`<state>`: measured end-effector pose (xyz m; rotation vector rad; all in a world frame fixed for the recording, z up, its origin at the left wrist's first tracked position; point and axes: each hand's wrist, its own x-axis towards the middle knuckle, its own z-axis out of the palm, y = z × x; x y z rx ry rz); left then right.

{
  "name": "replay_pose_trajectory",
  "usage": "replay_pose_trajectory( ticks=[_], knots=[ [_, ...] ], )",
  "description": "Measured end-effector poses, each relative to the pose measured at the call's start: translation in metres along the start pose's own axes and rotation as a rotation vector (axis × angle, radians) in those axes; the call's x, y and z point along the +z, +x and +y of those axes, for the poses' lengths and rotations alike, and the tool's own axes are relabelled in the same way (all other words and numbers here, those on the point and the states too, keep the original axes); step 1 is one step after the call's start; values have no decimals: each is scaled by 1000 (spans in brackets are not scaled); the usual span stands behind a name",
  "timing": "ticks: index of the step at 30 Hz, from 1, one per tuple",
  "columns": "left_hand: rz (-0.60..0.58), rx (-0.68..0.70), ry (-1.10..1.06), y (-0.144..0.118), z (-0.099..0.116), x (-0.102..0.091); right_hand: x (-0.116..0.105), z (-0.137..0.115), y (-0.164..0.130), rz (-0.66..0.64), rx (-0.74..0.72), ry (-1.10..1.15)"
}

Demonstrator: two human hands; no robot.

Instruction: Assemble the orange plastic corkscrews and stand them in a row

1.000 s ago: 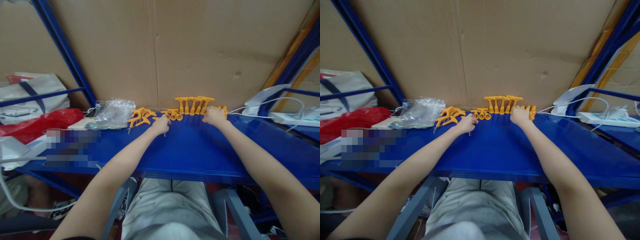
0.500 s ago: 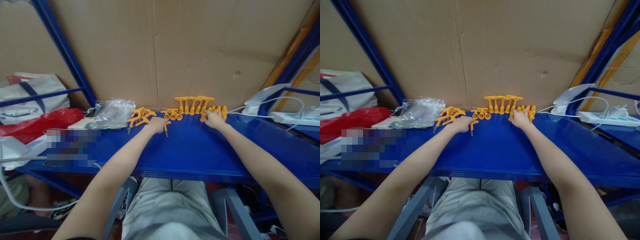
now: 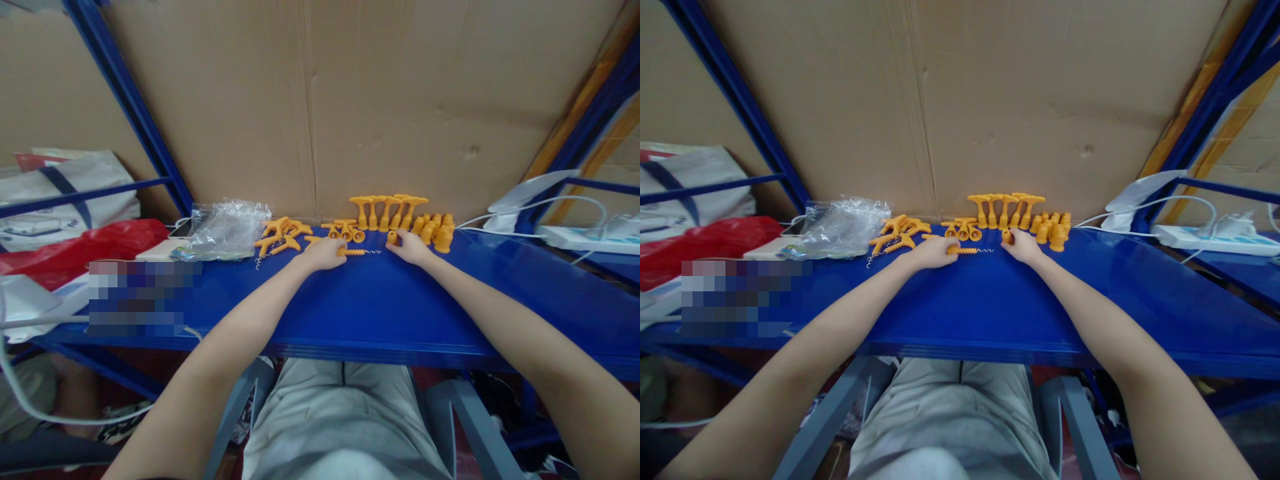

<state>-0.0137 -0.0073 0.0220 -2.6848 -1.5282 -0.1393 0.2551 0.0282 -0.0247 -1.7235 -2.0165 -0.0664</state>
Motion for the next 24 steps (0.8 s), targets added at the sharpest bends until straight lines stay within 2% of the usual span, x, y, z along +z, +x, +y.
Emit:
replay_pose_trajectory(
  ticks=[3, 6, 9, 12, 18, 24],
  knots=[
    [84, -82, -14, 0, 1, 1, -13, -7, -5, 52, -170, -186],
    [110, -125, -20, -1, 0, 0, -19, -15, -8, 98, -307, -230],
    [113, -147, -30, -2, 0, -1, -21, -23, -11, 114, -367, -232],
    [133, -176, -44, -1, -1, -2, -23, -28, -13, 120, -375, -233],
    [173, -188, -89, -1, 0, -3, -28, -28, -16, 104, -260, -276],
    [201, -147, -83, -1, -2, -1, -23, -30, -16, 93, -322, -186]
  ],
)
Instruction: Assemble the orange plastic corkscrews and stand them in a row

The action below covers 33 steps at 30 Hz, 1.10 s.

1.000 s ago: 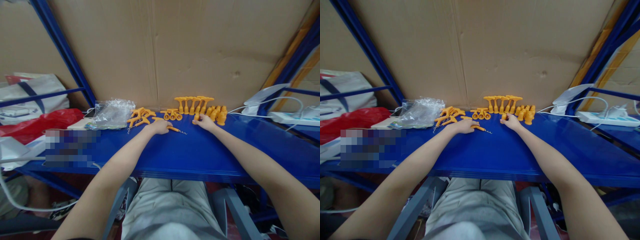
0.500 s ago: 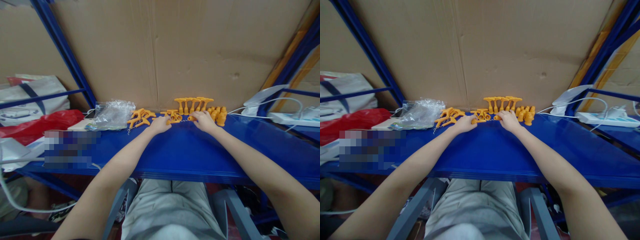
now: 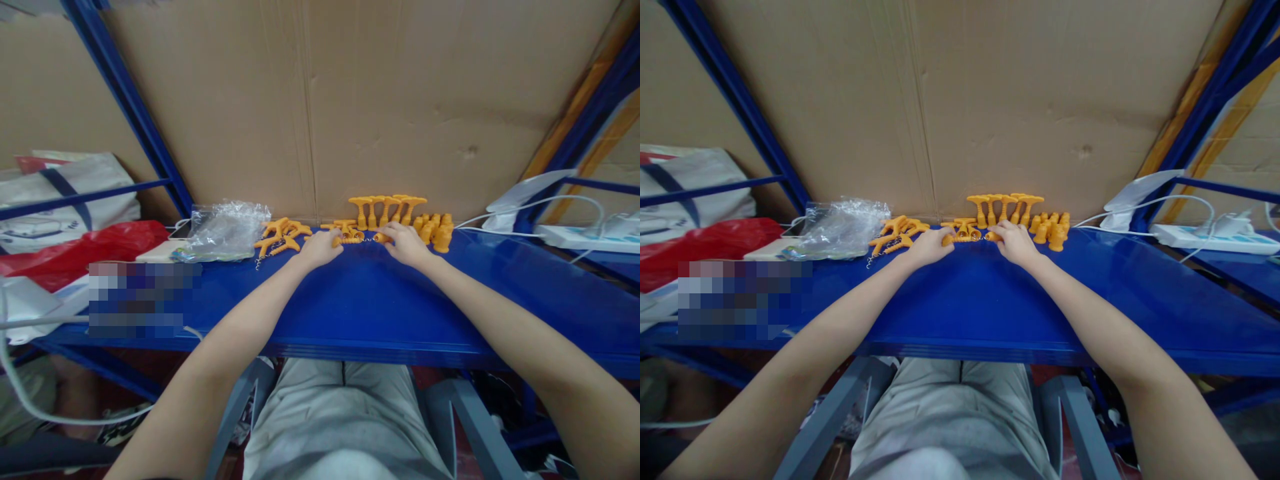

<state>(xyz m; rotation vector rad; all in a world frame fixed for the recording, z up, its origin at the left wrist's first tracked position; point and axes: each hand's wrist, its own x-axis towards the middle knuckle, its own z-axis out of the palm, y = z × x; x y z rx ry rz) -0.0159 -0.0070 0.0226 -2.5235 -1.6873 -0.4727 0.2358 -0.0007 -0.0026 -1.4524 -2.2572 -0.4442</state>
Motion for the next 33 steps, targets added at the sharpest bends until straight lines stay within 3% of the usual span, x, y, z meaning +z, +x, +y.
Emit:
replay_pose_trajectory(
  ticks=[8, 15, 21, 33],
  knots=[
    [3, -25, -19, 1, 0, -1, -1, -6, 0, 21, -40, -1],
    [77, 61, -39, -1, 7, 0, 0, -15, 0, 86, -172, 91],
    [107, 116, -53, -1, 5, 1, -1, -13, 0, 76, -180, 145],
    [39, -54, -35, -2, 8, -7, 3, 4, 8, 68, -232, 426]
  ],
)
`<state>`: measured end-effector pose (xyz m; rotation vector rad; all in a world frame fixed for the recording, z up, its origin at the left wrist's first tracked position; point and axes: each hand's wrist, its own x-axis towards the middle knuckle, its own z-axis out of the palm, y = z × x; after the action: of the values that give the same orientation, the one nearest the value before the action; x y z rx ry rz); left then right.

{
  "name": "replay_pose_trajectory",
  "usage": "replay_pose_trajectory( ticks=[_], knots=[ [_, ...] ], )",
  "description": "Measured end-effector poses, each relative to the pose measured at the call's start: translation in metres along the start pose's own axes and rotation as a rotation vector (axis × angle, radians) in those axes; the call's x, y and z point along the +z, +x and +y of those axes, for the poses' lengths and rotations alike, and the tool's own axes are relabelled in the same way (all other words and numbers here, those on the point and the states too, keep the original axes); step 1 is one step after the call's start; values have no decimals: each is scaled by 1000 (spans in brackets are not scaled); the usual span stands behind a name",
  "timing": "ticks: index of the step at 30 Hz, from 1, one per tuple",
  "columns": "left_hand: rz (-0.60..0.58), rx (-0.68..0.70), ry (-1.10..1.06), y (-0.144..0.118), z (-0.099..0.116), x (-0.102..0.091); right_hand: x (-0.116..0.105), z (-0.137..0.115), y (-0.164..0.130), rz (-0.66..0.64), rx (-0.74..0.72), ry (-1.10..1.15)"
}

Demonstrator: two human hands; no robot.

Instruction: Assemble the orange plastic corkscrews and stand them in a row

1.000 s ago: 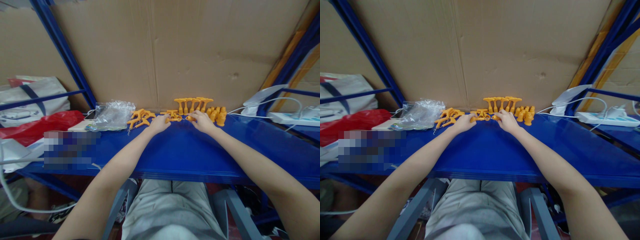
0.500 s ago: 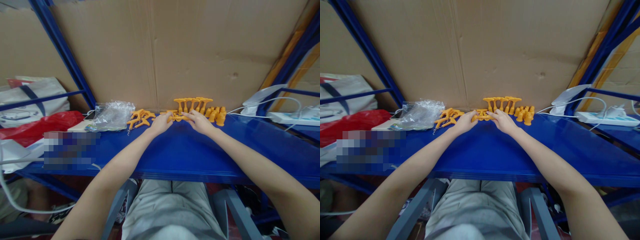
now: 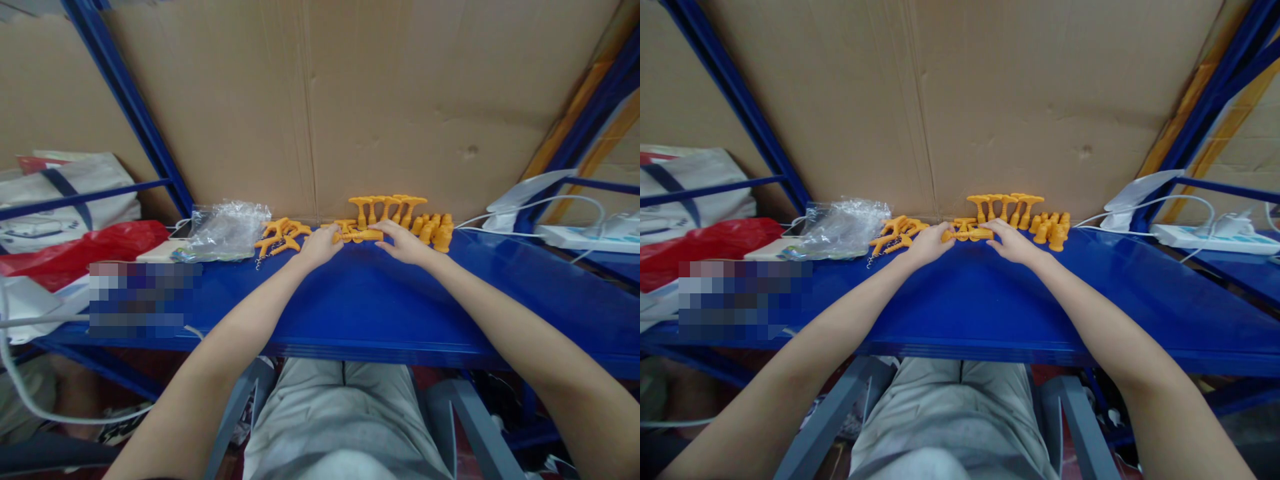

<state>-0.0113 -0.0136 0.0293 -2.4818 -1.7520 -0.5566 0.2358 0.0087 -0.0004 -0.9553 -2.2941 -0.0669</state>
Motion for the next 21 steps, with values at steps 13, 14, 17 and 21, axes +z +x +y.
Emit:
replay_pose_trajectory(
  ticks=[13, 14, 17, 21],
  knots=[
    [58, 73, 5, 0, -1, 0, -5, -13, 0, -21, 463, 670],
    [63, 77, 4, 0, -1, 1, -5, -15, 0, -9, 504, 703],
    [85, 92, -5, 0, -1, 2, -3, -21, 2, 18, 604, 773],
    [100, 114, -19, 0, -2, 3, -3, -27, 5, 11, 690, 800]
  ],
)
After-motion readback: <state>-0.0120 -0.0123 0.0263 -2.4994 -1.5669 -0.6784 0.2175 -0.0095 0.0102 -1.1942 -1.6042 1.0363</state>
